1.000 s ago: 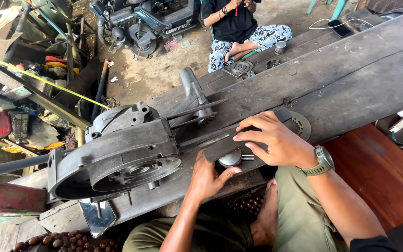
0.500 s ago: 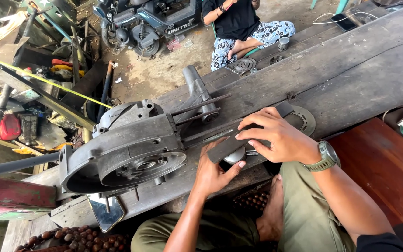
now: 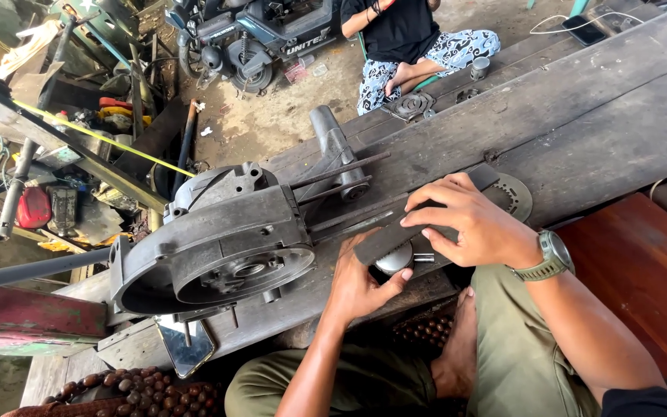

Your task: Manual sanding of a motorcycle piston using sandpaper to smooth its surface.

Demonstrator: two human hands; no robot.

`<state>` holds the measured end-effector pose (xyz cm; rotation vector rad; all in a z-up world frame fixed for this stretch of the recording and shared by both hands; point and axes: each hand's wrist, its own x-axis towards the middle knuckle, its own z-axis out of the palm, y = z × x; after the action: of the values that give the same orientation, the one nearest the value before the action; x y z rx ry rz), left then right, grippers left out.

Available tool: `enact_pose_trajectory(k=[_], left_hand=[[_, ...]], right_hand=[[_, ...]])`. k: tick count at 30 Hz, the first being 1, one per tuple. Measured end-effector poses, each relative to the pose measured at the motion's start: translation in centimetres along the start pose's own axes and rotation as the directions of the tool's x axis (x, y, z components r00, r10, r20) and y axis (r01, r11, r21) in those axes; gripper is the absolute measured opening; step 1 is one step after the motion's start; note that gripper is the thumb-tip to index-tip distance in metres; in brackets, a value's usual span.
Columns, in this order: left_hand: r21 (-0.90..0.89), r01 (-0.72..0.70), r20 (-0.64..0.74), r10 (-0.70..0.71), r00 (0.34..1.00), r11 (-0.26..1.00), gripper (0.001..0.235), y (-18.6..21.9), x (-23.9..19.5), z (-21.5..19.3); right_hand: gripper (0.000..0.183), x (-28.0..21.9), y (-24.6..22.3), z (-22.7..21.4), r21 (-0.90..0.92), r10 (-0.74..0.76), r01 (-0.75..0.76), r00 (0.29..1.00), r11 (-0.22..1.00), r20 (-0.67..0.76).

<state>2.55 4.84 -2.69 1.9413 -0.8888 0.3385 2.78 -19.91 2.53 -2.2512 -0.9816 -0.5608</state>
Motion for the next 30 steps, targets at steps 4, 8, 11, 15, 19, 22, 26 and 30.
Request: enact_pose_trajectory(k=[4, 8, 11, 15, 19, 22, 26, 30], left_hand=[[0.022, 0.002, 0.019, -0.002, 1.0, 1.0, 0.058, -0.1, -0.1, 0.0], [0.008, 0.008, 0.009, -0.008, 1.0, 1.0, 0.061, 0.1, -0.1, 0.0], [0.011, 0.009, 0.017, -0.009, 1.0, 1.0, 0.059, -0.2, -0.1, 0.0], [0.025, -0.003, 0.028, 0.003, 1.0, 1.0, 0.056, -0.1, 0.0, -0.2], [0.004, 0.005, 0.005, -0.005, 1.0, 1.0, 0.061, 0.4, 0.0, -0.3], [-0.005, 0.003, 0.018, -0.003, 1.0, 1.0, 0.059, 0.8, 0.2, -0.5], [-0.009, 0.017, 0.028, -0.017, 0.999, 1.0, 0.056, 0.8, 0.1, -0.6], [-0.006, 0.043, 0.015, -0.043, 0.999, 0.999, 0.059, 1.5, 0.2, -0.8]], right_hand=[[0.036, 0.0, -0.3, 0.2, 0.015, -0.016, 0.016, 1.0, 1.0, 0.008], [0.034, 0.0, -0.1, 0.0, 0.017, -0.007, 0.007, 1.0, 1.0, 0.011], [0.035, 0.2, -0.2, 0.1, 0.03, -0.011, 0.01, 1.0, 1.0, 0.023], [0.036, 0.2, -0.5, 0.2, 0.06, -0.028, 0.027, 0.999, 0.998, 0.025], [0.033, 0.2, -0.2, 0.1, 0.025, -0.015, 0.014, 1.0, 1.0, 0.011], [0.034, 0.4, -0.7, 0.2, 0.038, -0.024, 0.023, 1.0, 0.999, 0.016], [0.031, 0.3, -0.9, 0.4, 0.043, -0.043, 0.042, 0.999, 0.998, 0.026], [0.029, 0.0, -0.1, 0.2, 0.018, -0.025, 0.025, 1.0, 1.0, -0.001]])
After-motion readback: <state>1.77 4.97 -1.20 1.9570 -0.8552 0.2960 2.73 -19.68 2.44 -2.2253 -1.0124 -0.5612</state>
